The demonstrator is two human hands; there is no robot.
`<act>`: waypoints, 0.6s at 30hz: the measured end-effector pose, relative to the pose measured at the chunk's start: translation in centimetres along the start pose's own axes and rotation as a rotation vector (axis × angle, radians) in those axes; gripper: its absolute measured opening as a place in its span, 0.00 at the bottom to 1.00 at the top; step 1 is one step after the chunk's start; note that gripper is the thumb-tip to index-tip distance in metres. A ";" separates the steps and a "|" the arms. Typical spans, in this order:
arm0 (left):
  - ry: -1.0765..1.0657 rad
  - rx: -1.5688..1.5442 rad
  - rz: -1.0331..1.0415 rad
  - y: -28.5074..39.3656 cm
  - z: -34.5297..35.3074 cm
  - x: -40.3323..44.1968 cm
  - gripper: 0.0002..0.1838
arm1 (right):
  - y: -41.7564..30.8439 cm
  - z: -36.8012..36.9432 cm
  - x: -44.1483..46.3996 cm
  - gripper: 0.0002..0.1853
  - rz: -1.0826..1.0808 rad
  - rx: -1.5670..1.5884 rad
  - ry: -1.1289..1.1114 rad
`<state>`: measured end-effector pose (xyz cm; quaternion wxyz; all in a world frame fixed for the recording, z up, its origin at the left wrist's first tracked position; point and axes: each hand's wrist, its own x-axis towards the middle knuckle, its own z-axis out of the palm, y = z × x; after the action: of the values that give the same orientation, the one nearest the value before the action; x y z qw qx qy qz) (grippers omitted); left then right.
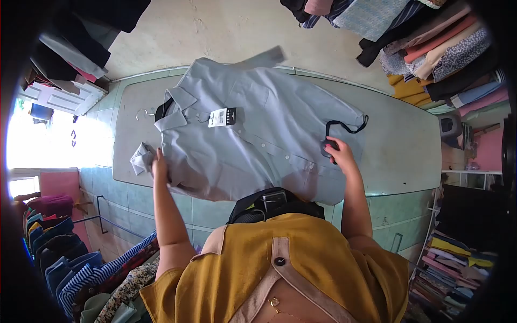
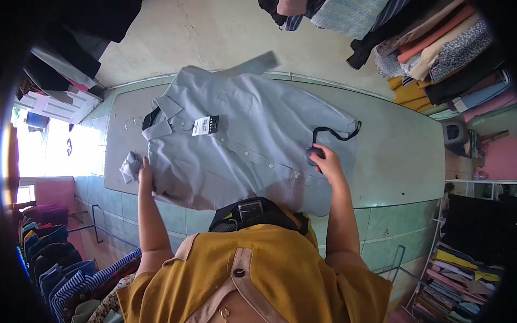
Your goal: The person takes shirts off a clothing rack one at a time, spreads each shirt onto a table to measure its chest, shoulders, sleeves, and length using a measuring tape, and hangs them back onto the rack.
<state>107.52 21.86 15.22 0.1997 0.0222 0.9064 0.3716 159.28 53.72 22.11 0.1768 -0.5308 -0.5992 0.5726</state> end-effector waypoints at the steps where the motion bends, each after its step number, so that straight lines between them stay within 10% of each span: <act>1: -0.041 0.098 0.080 -1.3 -2.1 -0.3 0.35 | 0.9 -1.2 -0.7 0.18 0.055 -0.063 0.051; 5: -0.403 1.139 -0.033 -14.1 -11.7 3.0 0.34 | 3.5 -15.1 -6.7 0.20 0.072 -0.104 0.475; 9: -0.067 0.924 0.033 -8.0 -12.7 -3.4 0.27 | 7.2 -28.2 -16.3 0.24 0.516 -0.739 0.962; 12: 0.194 0.596 0.511 -4.5 -9.5 -4.4 0.20 | 4.7 -23.6 -19.0 0.23 0.104 -0.333 0.945; 18: 0.061 0.370 0.735 1.2 0.0 -2.5 0.21 | 6.7 -1.1 -8.9 0.14 -0.034 0.356 0.603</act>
<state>109.73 22.24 16.88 0.0196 0.3689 0.8952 0.2494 166.44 45.39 20.05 0.4454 -0.6269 -0.4195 0.4825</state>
